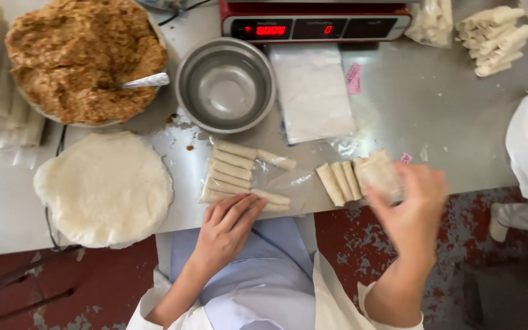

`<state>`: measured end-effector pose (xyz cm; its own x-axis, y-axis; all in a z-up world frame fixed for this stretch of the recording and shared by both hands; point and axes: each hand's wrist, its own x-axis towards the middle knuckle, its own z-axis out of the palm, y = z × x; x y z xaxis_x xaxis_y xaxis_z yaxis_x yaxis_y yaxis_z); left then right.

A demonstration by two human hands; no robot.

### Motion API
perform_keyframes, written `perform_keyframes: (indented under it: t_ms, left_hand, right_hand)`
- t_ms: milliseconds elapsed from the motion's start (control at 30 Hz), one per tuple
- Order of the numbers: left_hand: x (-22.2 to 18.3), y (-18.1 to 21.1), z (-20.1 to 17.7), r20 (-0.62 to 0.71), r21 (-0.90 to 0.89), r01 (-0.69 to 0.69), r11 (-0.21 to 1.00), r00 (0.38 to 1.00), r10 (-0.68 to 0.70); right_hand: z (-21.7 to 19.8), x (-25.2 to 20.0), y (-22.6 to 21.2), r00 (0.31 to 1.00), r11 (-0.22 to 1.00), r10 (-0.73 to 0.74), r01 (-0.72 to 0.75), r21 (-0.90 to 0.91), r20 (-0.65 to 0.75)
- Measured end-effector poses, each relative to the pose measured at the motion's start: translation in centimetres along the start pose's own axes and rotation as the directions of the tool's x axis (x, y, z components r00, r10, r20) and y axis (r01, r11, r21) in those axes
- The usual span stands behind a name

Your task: The person places food rolls into plastic bags and seals them, occasionally weighing them on a scale or grouping them on the table.

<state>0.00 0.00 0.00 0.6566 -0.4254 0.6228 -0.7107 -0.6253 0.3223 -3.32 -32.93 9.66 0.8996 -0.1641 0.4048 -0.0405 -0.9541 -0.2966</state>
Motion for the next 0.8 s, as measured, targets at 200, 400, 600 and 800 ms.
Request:
perform_keyframes:
  t_ms: [200,400,600,800]
  left_hand:
    - [0.2,0.1,0.2,-0.056,-0.010,-0.019,1.000,0.998,0.019]
    - [-0.9,-0.6,-1.0,-0.262,-0.174,0.064,0.983,0.959,-0.109]
    - [1.7,-1.9,-3.3,-0.105,-0.307,0.281,0.909,0.940,-0.326]
    - [3.8,-1.6,-4.7,0.060,-0.377,0.432,0.819,0.894,-0.444]
  right_hand:
    - [1.9,-1.4,14.8,0.950,0.975,0.127,-0.172,-0.141,-0.285]
    - [0.6,-2.2,12.4,0.936,0.997,-0.051,0.027,-0.075,-0.349]
    - [5.0,-2.9,-3.2,0.994,0.873,-0.033,-0.021,0.487,0.102]
    - [5.0,0.4,-9.6,0.915,0.677,-0.108,-0.218,0.703,0.388]
